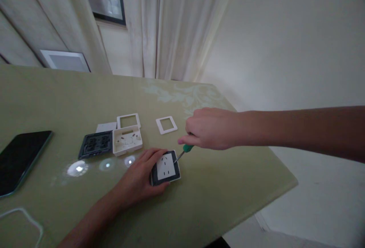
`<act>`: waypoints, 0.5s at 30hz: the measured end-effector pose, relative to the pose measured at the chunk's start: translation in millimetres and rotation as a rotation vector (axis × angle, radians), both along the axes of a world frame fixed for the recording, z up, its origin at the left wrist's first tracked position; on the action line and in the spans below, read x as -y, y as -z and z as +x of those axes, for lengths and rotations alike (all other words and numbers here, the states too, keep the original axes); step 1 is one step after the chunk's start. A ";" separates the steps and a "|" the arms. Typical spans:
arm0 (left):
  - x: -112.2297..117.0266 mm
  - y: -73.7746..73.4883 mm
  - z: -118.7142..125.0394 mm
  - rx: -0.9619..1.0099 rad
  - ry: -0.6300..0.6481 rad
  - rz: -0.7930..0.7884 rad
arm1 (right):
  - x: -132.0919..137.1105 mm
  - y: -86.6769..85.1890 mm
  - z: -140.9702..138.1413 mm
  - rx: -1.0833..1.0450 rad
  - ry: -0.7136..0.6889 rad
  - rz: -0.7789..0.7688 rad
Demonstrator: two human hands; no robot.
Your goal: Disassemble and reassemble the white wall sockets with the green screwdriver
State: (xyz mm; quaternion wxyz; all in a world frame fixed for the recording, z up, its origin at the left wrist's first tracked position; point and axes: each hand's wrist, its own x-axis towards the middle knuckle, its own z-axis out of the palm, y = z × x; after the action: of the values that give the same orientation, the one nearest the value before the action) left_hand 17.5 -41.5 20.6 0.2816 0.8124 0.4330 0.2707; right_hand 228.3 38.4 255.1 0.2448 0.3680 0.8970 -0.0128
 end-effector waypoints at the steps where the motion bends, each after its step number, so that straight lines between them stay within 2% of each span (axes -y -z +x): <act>1: 0.2 0.2 0.4 0.006 0.000 0.005 | 0.5 0.2 -4.7 0.050 -0.041 0.029; 3: 0.2 0.2 1.2 0.017 0.002 0.017 | 1.9 -0.9 -11.1 0.099 -0.299 0.062; 6: -0.5 -0.8 2.0 0.023 0.014 0.014 | 2.3 -4.1 -12.3 0.076 -0.915 -0.008; 7: -0.7 -1.3 2.1 0.026 0.017 0.006 | 1.2 -5.0 -11.2 0.053 -1.075 -0.041; 8: -0.9 -1.9 2.1 0.029 0.018 -0.004 | -0.6 -5.7 -10.0 0.030 -1.169 -0.064; 9: -1.0 -2.4 2.1 0.032 0.018 -0.011 | -3.0 -6.2 -8.9 0.012 -1.183 -0.074; 10: -1.0 -2.9 2.0 0.034 0.017 -0.015 | -5.6 -6.4 -8.4 -0.002 -1.111 -0.072; 11: -0.9 -3.2 1.8 0.034 0.014 -0.016 | -8.2 -6.5 -8.4 -0.014 -0.947 -0.057; 13: -0.6 -3.1 1.2 0.027 0.017 -0.015 | -12.2 -6.5 -10.3 -0.001 -0.442 -0.093; 14: -0.5 -2.8 1.0 0.024 0.022 -0.014 | -13.1 -6.4 -11.8 0.036 -0.182 -0.166; 15: -0.4 -2.3 0.8 0.022 0.028 -0.014 | -13.0 -6.2 -13.2 0.086 0.019 -0.244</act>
State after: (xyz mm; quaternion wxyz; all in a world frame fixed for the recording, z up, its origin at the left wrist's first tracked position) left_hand 18.4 -41.1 22.9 0.2958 0.8135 0.4203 0.2723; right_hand 215.1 51.4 261.2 0.3258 0.3442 0.8738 -0.1085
